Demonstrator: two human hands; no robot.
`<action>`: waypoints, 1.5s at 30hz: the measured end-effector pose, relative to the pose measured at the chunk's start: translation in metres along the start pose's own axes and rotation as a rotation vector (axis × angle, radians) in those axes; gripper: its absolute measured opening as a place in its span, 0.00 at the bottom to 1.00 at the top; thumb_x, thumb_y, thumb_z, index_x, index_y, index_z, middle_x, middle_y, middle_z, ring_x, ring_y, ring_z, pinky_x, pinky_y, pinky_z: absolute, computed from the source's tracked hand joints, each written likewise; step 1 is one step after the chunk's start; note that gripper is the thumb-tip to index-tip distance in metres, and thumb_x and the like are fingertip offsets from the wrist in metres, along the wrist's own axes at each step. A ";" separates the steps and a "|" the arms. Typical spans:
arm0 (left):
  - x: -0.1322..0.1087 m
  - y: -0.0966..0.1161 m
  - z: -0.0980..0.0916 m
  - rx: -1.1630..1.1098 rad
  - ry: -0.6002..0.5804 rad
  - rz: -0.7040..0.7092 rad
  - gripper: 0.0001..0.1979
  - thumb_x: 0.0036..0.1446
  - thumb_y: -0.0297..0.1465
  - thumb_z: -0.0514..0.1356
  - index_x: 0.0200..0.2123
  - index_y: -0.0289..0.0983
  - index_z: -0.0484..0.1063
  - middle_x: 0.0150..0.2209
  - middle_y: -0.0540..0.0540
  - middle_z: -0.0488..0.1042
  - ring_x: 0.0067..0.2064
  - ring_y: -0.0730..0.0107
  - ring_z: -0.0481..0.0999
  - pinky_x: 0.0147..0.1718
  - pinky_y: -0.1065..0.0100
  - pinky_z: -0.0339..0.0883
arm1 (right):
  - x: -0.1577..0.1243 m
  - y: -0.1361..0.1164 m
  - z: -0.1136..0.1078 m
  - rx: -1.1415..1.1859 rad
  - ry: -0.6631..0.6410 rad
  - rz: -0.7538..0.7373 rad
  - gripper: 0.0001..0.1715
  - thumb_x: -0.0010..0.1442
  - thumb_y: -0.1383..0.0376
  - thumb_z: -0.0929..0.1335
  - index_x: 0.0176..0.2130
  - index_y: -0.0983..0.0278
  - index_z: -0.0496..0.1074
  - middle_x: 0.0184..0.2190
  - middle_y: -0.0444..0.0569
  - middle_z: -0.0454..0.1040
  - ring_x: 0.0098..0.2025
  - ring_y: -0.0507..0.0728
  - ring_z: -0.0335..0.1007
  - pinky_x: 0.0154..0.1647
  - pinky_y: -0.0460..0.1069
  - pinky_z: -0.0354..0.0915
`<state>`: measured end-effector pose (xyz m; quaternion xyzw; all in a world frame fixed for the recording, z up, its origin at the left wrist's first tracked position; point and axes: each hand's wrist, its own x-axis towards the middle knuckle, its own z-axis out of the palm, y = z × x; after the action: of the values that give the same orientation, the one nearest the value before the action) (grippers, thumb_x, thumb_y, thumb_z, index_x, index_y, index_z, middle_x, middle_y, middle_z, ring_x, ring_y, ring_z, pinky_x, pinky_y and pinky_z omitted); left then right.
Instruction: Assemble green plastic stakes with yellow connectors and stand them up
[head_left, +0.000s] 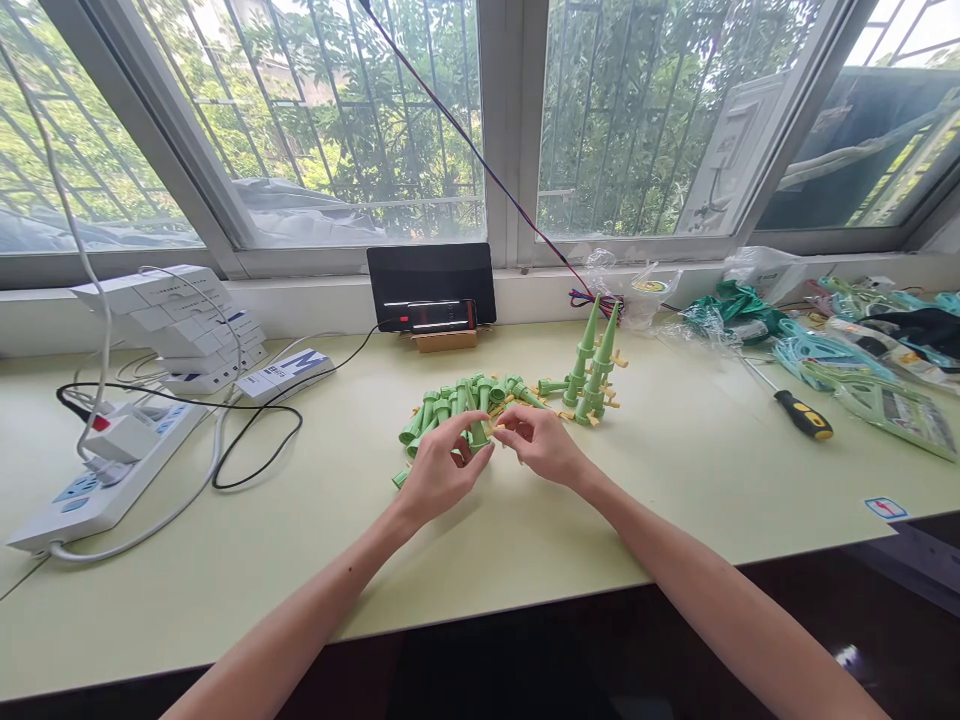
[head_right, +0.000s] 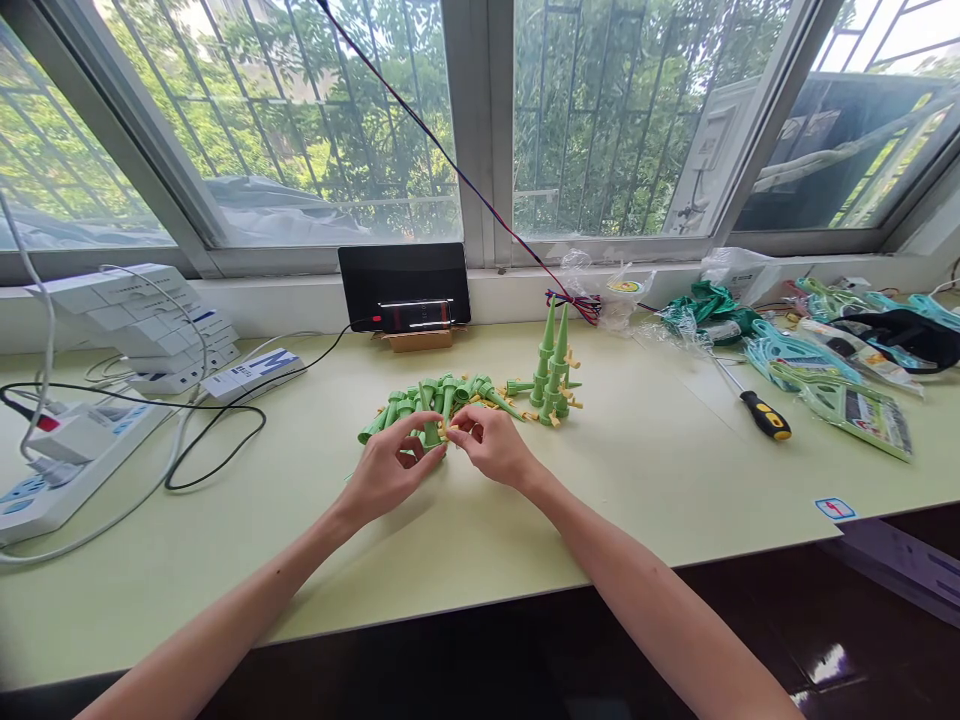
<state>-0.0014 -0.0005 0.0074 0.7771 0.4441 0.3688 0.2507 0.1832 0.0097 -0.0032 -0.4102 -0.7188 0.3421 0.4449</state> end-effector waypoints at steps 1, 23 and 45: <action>0.000 0.000 0.000 0.001 0.002 0.006 0.16 0.57 0.35 0.60 0.49 0.39 0.70 0.31 0.49 0.70 0.25 0.77 0.67 0.21 0.75 0.65 | 0.000 0.000 0.000 0.000 0.000 0.000 0.13 0.61 0.57 0.67 0.33 0.64 0.69 0.24 0.43 0.69 0.20 0.49 0.60 0.23 0.46 0.59; -0.003 -0.003 0.002 0.003 -0.001 0.065 0.15 0.59 0.34 0.59 0.50 0.41 0.70 0.41 0.47 0.73 0.25 0.78 0.67 0.24 0.73 0.69 | -0.001 -0.001 0.000 0.020 0.038 -0.005 0.23 0.62 0.48 0.66 0.32 0.64 0.73 0.21 0.43 0.68 0.20 0.49 0.60 0.22 0.46 0.58; -0.001 -0.003 0.002 -0.001 0.027 0.047 0.14 0.58 0.34 0.59 0.48 0.40 0.71 0.36 0.47 0.73 0.24 0.78 0.67 0.21 0.75 0.66 | -0.001 0.000 0.001 -0.004 0.011 -0.029 0.19 0.63 0.51 0.66 0.32 0.64 0.71 0.24 0.45 0.72 0.21 0.50 0.61 0.24 0.46 0.60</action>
<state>-0.0019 -0.0001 0.0038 0.7821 0.4291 0.3852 0.2362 0.1826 0.0088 -0.0033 -0.4025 -0.7229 0.3319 0.4531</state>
